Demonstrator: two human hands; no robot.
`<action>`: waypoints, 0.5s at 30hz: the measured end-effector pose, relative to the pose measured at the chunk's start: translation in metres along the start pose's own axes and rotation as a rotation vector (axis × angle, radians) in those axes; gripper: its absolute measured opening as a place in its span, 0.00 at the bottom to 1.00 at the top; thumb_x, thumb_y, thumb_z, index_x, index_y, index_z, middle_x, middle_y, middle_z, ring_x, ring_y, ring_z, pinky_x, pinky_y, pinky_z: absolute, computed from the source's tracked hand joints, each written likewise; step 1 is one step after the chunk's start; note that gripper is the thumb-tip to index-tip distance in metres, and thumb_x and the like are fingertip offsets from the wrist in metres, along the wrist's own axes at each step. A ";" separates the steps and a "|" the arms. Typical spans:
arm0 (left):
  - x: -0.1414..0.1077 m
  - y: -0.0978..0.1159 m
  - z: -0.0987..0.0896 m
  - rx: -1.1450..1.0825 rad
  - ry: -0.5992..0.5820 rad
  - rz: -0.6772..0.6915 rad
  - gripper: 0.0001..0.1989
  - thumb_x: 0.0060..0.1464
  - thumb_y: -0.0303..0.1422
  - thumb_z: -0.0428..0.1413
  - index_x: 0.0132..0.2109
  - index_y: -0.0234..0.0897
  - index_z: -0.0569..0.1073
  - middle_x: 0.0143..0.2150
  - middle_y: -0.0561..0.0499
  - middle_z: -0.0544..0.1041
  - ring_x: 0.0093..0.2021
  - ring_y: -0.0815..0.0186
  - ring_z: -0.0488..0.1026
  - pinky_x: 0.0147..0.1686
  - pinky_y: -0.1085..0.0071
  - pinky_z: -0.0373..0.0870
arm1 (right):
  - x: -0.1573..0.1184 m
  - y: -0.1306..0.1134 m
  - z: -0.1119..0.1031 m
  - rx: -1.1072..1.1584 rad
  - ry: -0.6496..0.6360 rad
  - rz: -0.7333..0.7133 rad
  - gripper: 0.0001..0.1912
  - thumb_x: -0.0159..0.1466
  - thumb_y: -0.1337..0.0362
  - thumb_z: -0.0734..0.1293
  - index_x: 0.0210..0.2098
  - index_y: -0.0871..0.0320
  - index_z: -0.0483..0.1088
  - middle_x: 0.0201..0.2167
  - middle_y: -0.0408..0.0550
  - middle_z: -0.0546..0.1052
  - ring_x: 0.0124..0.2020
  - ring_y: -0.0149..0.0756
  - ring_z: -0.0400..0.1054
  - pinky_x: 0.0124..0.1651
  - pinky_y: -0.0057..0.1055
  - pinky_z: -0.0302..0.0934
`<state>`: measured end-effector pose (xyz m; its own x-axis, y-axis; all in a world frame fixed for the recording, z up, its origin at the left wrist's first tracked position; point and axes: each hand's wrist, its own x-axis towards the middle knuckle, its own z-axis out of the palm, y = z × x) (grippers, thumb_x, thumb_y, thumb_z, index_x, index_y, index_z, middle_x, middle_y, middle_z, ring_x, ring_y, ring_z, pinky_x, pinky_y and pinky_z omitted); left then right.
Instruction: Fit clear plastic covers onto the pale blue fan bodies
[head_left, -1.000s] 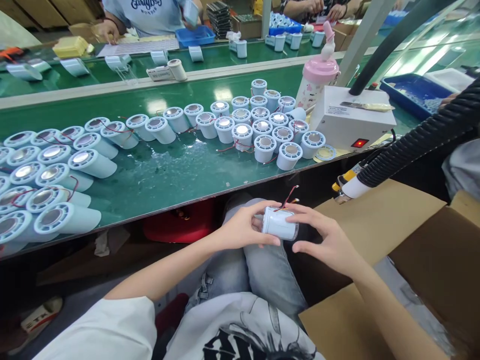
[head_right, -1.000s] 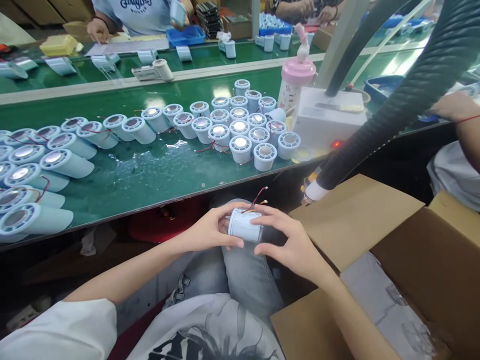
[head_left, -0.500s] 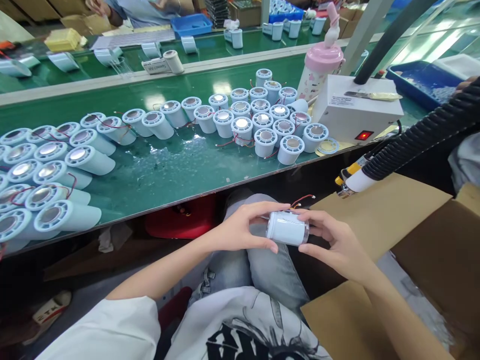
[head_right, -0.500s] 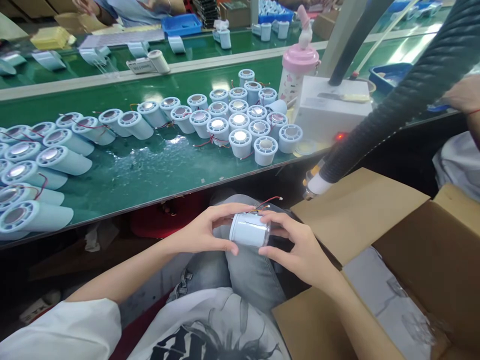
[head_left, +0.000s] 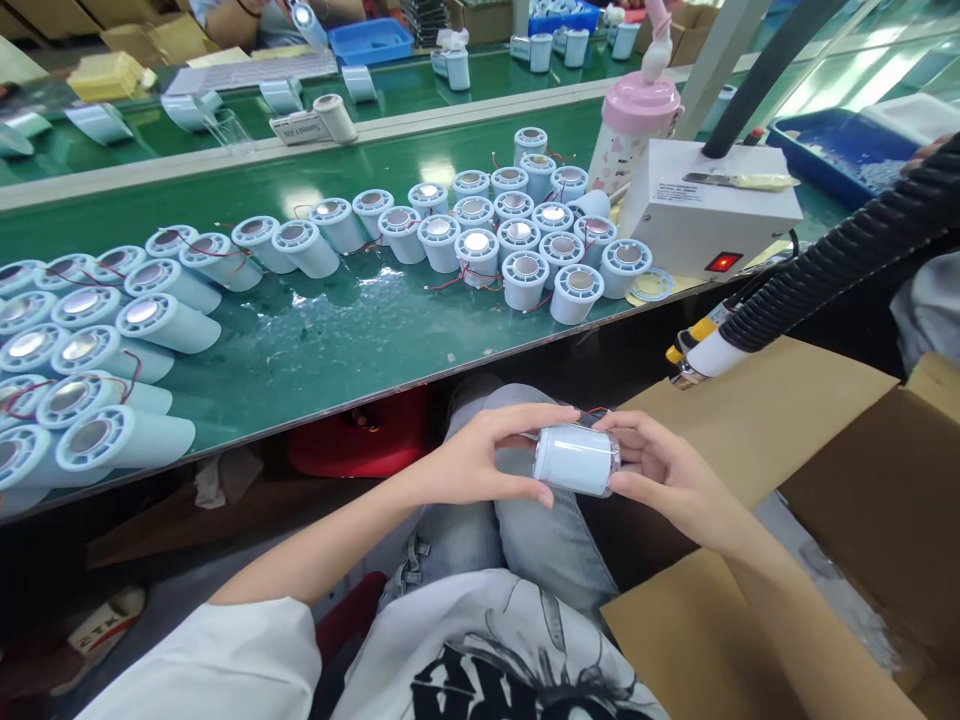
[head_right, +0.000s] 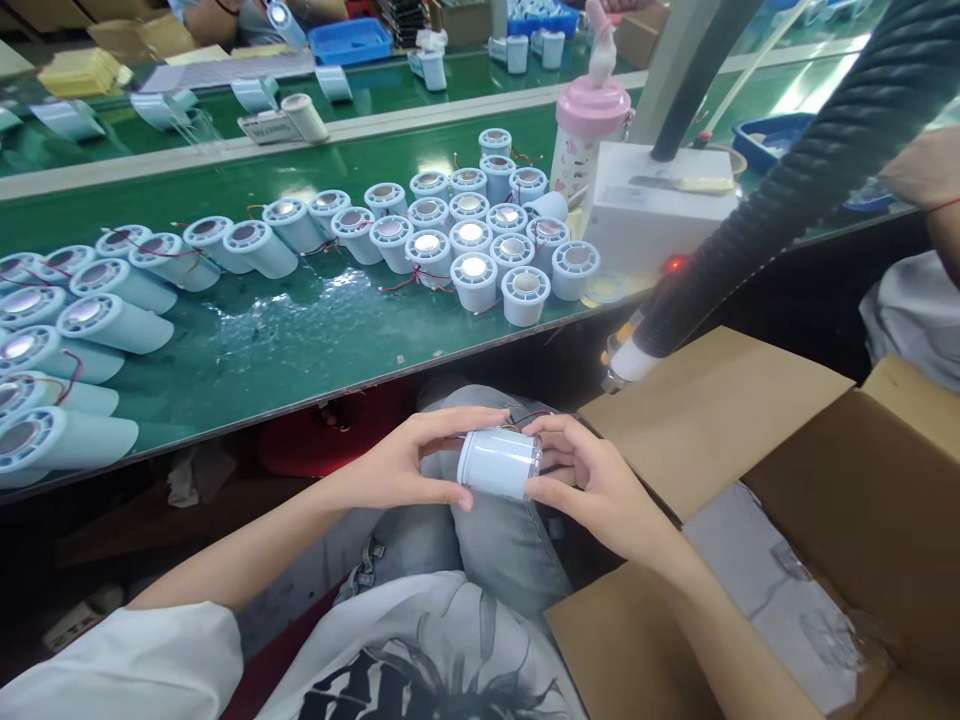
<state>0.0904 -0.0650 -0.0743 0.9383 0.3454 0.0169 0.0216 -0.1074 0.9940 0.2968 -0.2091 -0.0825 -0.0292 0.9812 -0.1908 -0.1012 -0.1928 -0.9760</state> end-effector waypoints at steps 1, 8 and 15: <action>0.000 0.000 0.000 0.002 -0.003 -0.004 0.37 0.44 0.32 0.69 0.62 0.45 0.68 0.64 0.43 0.68 0.64 0.53 0.65 0.58 0.59 0.69 | 0.000 0.000 0.000 0.005 0.006 0.002 0.18 0.64 0.61 0.70 0.51 0.52 0.64 0.43 0.49 0.74 0.43 0.39 0.71 0.43 0.34 0.69; 0.001 0.005 0.002 -0.015 0.000 -0.012 0.36 0.45 0.32 0.68 0.62 0.45 0.68 0.62 0.44 0.70 0.61 0.55 0.68 0.58 0.61 0.69 | -0.002 0.003 0.003 0.038 0.041 0.004 0.17 0.63 0.61 0.70 0.50 0.51 0.65 0.42 0.46 0.75 0.42 0.37 0.71 0.41 0.30 0.69; 0.001 0.005 0.000 0.016 0.021 0.030 0.36 0.44 0.30 0.69 0.61 0.46 0.69 0.63 0.44 0.70 0.63 0.54 0.66 0.59 0.58 0.69 | -0.009 0.004 0.006 -0.040 0.085 -0.096 0.21 0.61 0.62 0.72 0.52 0.49 0.66 0.50 0.49 0.73 0.48 0.41 0.70 0.49 0.38 0.71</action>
<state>0.0918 -0.0653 -0.0688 0.9313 0.3610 0.0489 -0.0004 -0.1332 0.9911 0.2911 -0.2188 -0.0845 0.0632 0.9926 -0.1032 -0.0594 -0.0995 -0.9933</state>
